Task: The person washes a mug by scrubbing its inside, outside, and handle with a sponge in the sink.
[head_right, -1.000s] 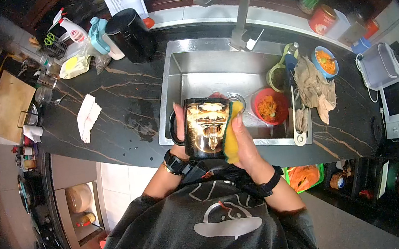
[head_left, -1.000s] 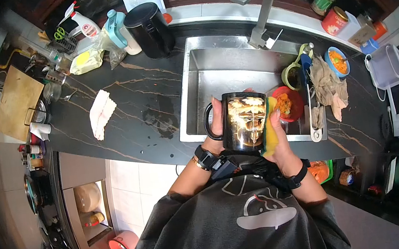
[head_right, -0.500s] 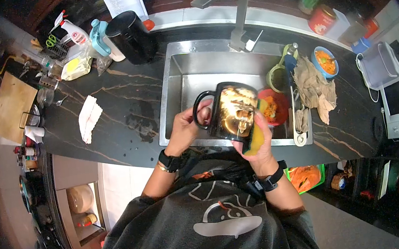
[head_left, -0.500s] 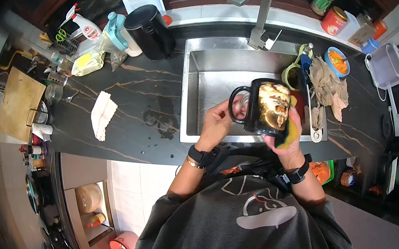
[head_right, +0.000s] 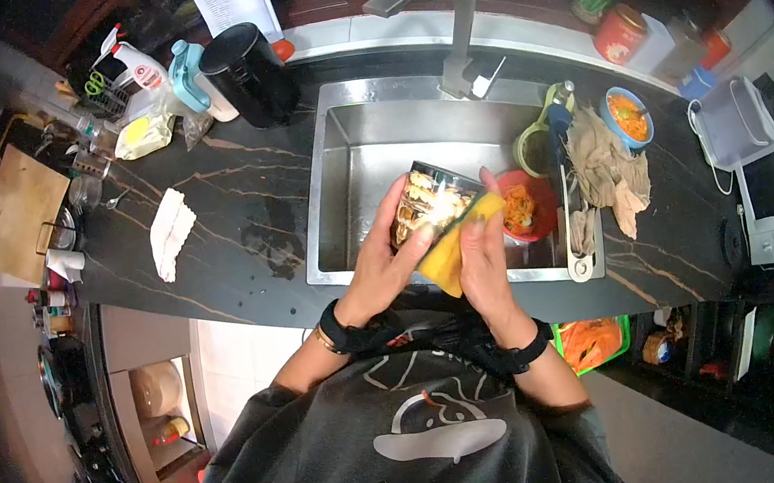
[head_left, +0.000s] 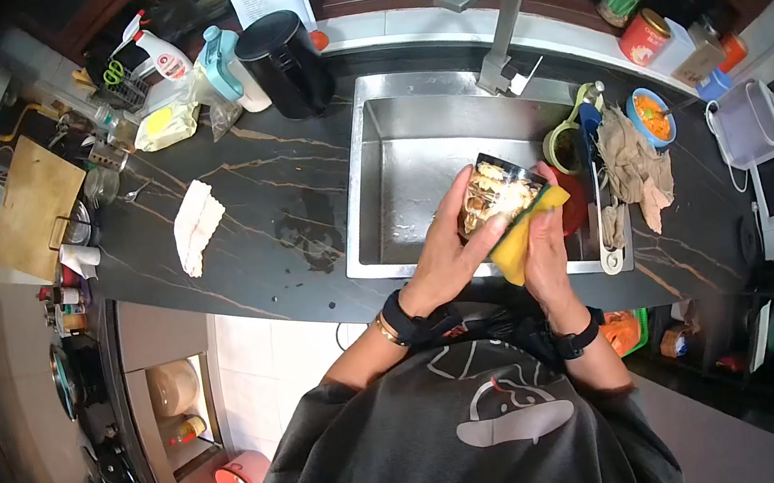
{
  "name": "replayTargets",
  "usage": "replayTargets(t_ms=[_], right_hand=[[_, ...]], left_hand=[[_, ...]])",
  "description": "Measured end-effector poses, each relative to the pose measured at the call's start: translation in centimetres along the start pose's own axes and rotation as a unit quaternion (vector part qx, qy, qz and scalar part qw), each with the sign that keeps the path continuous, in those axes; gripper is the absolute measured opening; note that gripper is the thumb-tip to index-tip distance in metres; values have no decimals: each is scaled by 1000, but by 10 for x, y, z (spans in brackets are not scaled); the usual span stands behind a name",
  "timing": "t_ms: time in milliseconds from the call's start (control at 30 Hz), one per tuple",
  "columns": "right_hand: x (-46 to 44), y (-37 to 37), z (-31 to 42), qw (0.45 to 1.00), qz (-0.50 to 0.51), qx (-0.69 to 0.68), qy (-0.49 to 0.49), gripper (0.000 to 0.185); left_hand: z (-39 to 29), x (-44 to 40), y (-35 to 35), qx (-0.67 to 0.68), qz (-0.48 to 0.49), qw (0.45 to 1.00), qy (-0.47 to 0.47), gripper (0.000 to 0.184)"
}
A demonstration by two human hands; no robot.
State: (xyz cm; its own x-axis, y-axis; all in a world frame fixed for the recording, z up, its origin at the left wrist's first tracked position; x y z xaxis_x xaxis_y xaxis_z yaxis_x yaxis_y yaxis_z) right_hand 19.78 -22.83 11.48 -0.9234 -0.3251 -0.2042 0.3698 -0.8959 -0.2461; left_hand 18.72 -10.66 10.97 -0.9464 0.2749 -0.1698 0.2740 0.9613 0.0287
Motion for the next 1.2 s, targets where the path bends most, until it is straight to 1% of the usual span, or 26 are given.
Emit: replayTargets(t_ms=[33, 100, 133, 167, 233, 267, 300, 367, 400, 433, 467, 500, 567, 633, 667, 700, 767, 833, 900, 967, 1033, 1067, 1133, 1167, 1200], right_hand=[[-1, 0, 2, 1000, 2, 0, 0, 62], [-2, -2, 5, 999, 23, 41, -13, 61], [-3, -3, 8, 996, 46, 77, -27, 60], [-3, -2, 9, 996, 46, 77, -27, 60], [-5, -1, 5, 995, 41, 79, -49, 60], [-5, 4, -4, 994, 33, 98, -46, 60], [-5, 3, -3, 994, 34, 99, -46, 60], [-3, -7, 18, 956, 40, 291, 18, 58], [-1, -15, 28, 922, 41, 383, 50, 57], [4, -21, 32, 921, 40, 383, 51, 57], [10, -33, 38, 903, 42, 424, 58, 57], [13, -39, 42, 882, 44, 465, 66, 57], [9, -37, 46, 885, 42, 460, 63, 56], [-10, -32, 51, 892, 32, 450, 38, 53], [-21, -25, 53, 891, 27, 450, 53, 47], [-32, -20, 53, 891, 25, 451, 52, 47], [-48, -8, 44, 932, 34, 360, 9, 44], [-42, -16, 39, 923, 27, 383, 9, 45], [-15, -43, 35, 881, 71, 465, 53, 50], [-2, -49, 25, 893, 77, 438, 64, 55], [-10, -47, 29, 878, 73, 469, 62, 51], [-20, -42, 27, 879, 73, 468, 58, 51], [-47, -16, 23, 927, 32, 373, 17, 47], [-49, -13, 24, 927, 30, 374, 17, 47], [-52, -8, 18, 943, 21, 332, -12, 46]], left_hand=[[-5, 0, 1, 0, -2, 1000, -1, 78], [-7, -1, -3, 109, 24, 994, 0, 84], [-7, -1, -6, 110, 61, 992, 9, 80], [-6, -1, -5, 110, 62, 992, 10, 80], [4, 0, 1, 137, 20, 990, 15, 75], [28, -2, 3, 114, 14, 993, -14, 74], [27, -3, 3, 114, 13, 993, -14, 74], [35, -2, 0, 208, 8, 978, 31, 73], [34, -2, 1, 208, 8, 978, 30, 73], [29, -1, 4, 161, -3, 987, 19, 71], [24, -1, 6, 114, -12, 993, 8, 69], [19, -1, 4, 116, -10, 993, 6, 69], [12, 1, 3, 123, -36, 992, 24, 66], [14, 5, -2, 141, -44, 988, 38, 65], [17, 7, -4, 158, -52, 985, 52, 64], [17, 7, -5, 158, -49, 985, 53, 64], [10, 6, 0, 29, -77, 996, 44, 64], [15, 7, 6, 18, -94, 995, 40, 65], [16, 10, 15, 7, -114, 993, 39, 65], [20, 9, 20, 31, -108, 992, 55, 65], [20, 10, 21, 31, -119, 991, 56, 66], [21, 11, 19, 30, -123, 990, 56, 66], [25, 8, 15, 55, -120, 989, 59, 67], [26, 8, 13, 56, -118, 990, 59, 67], [26, 8, 13, 67, -116, 990, 54, 67]])
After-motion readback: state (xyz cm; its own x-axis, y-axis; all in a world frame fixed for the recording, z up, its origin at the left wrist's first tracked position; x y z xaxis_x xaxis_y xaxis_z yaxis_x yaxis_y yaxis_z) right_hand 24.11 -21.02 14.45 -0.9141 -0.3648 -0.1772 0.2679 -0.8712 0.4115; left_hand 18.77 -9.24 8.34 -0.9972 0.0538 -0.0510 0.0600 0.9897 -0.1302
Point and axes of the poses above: each hand's wrist, its own x-axis away from the middle knuckle, its own y-axis out of the back of the hand, z = x × y, the point moved 9 cm from there along -x, towards the middle knuckle, and after that the axes turned 11 degrees about z, right-handed, at the moved point
